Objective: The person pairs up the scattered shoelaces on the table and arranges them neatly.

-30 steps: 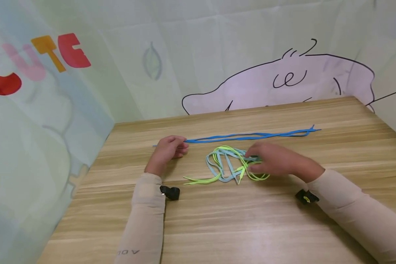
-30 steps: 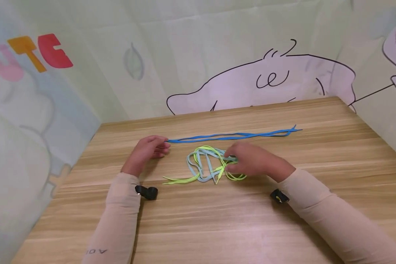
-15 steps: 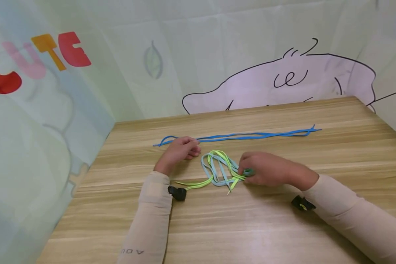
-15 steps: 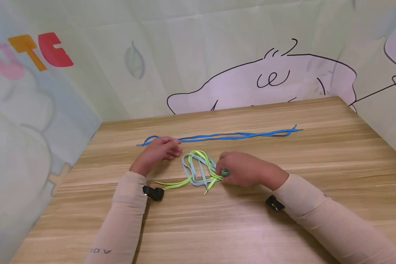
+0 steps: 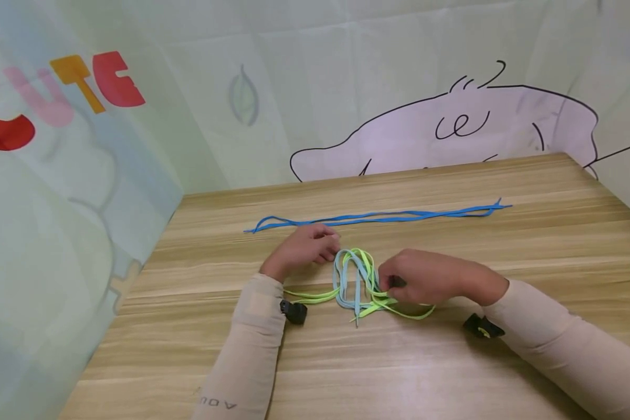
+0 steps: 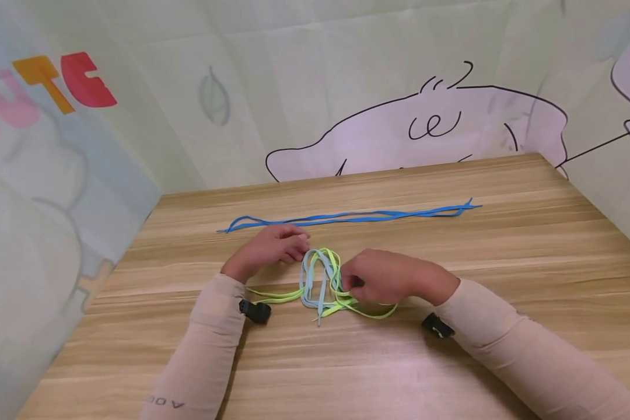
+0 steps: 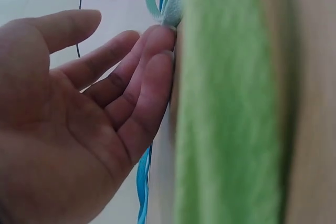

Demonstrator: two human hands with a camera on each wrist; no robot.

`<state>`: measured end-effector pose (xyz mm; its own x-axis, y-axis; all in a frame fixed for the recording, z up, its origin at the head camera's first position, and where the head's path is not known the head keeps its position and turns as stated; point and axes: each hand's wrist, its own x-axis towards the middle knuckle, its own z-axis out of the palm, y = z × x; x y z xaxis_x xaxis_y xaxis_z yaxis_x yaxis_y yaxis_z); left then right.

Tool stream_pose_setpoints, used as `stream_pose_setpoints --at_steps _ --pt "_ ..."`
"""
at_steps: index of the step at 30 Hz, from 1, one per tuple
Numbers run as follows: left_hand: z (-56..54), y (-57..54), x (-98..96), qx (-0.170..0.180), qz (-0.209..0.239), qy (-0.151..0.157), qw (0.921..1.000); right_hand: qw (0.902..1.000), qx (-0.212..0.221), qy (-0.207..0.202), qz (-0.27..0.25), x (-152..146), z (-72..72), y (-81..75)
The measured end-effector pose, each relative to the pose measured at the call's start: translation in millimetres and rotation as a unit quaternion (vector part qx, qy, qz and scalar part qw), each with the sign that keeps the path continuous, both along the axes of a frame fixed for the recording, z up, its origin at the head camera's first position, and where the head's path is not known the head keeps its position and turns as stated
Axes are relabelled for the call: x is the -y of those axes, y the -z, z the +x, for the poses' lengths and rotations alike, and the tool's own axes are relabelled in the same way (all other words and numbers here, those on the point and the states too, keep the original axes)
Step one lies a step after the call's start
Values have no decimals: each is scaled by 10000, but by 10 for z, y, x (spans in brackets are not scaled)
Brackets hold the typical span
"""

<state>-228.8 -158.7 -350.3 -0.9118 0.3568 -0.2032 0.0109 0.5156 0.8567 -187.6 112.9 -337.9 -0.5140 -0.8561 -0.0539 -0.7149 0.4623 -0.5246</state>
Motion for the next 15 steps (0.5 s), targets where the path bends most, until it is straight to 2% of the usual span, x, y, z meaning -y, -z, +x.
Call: stream_pose_setpoints --at_steps 5,8,15 --pt "39 -18 -69 60 -209 255 9994 9978 661 12 5 -37 -9 -34" --pt "52 -22 -102 20 -344 466 9983 9949 990 32 -188 -55 -16 -51" --pt "69 -19 -154 132 -364 850 9956 9885 1232 214 -855 -53 -30 -81"
